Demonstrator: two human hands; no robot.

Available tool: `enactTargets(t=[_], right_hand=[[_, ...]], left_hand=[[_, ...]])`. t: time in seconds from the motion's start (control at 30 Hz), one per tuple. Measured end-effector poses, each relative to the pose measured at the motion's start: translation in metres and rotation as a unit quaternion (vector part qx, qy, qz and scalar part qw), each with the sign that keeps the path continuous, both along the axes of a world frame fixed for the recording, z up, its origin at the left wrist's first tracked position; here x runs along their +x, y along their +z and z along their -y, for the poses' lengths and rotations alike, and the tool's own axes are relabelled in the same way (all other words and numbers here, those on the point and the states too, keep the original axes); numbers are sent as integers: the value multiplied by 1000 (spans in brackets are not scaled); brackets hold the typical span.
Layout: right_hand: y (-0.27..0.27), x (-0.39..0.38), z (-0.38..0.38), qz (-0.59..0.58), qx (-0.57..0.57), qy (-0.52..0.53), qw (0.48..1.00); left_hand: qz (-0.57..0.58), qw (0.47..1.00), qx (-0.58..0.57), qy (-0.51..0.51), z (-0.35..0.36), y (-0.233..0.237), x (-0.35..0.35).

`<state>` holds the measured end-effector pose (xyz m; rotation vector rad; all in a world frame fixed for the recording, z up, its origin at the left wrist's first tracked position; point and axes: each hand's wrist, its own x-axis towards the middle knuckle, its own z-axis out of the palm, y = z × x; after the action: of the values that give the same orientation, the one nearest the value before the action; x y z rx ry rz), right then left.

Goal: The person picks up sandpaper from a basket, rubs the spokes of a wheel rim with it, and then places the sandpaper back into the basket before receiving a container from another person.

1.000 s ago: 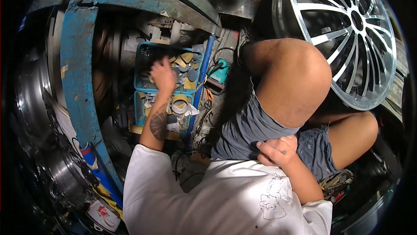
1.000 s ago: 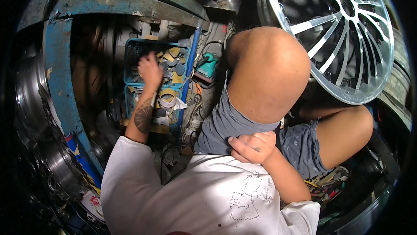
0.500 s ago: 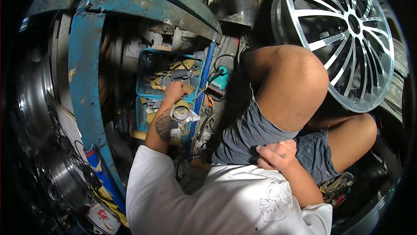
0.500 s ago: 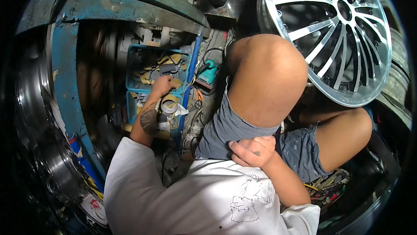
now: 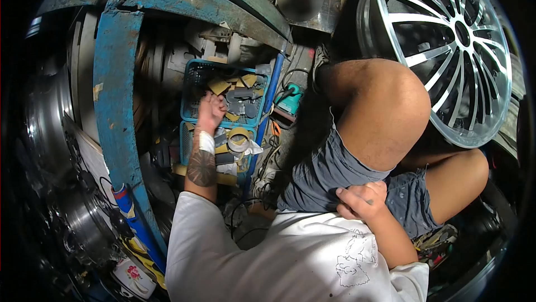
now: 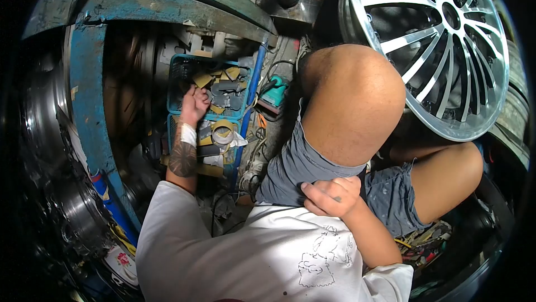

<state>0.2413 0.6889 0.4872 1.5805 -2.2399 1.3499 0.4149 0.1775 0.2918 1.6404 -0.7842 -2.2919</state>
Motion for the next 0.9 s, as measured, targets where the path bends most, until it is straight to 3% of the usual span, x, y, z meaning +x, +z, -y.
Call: enactTargets(t=[0.07, 0.13, 0.17, 0.2, 0.27, 0.37, 0.47, 0.67, 0.83, 0.9], right_hand=[[-2, 4, -3, 4, 16, 0, 1000], [-3, 5, -5, 9, 20, 1, 1000], [-4, 5, -5, 10, 17, -1, 1000], [-4, 5, -5, 13, 15, -1, 1000], [-3, 6, -7, 10, 24, -1, 1000], [-3, 6, -6, 6, 26, 1, 1000], [0, 0, 0, -4, 8, -2, 1000], [1, 0, 4, -10, -7, -9, 1000], [-1, 4, -2, 22, 0, -3, 1000], [-1, 3, -2, 18, 1, -4, 1000]], left_hand=[[28, 999, 42, 8, -26, -24, -4], [133, 976, -68, -159, -52, -44, -2], [214, 912, -207, -281, -62, -52, 0], [309, 783, -357, -404, -73, -48, -5], [380, 571, -537, -491, -86, -41, -10], [439, 534, -492, -529, -97, -28, -31], [487, 557, -448, -503, -97, -26, -47], [537, 548, -444, -463, -95, -41, -53], [503, 634, -490, -323, -111, -8, -50], [358, 746, -501, -254, -102, -28, -25]])
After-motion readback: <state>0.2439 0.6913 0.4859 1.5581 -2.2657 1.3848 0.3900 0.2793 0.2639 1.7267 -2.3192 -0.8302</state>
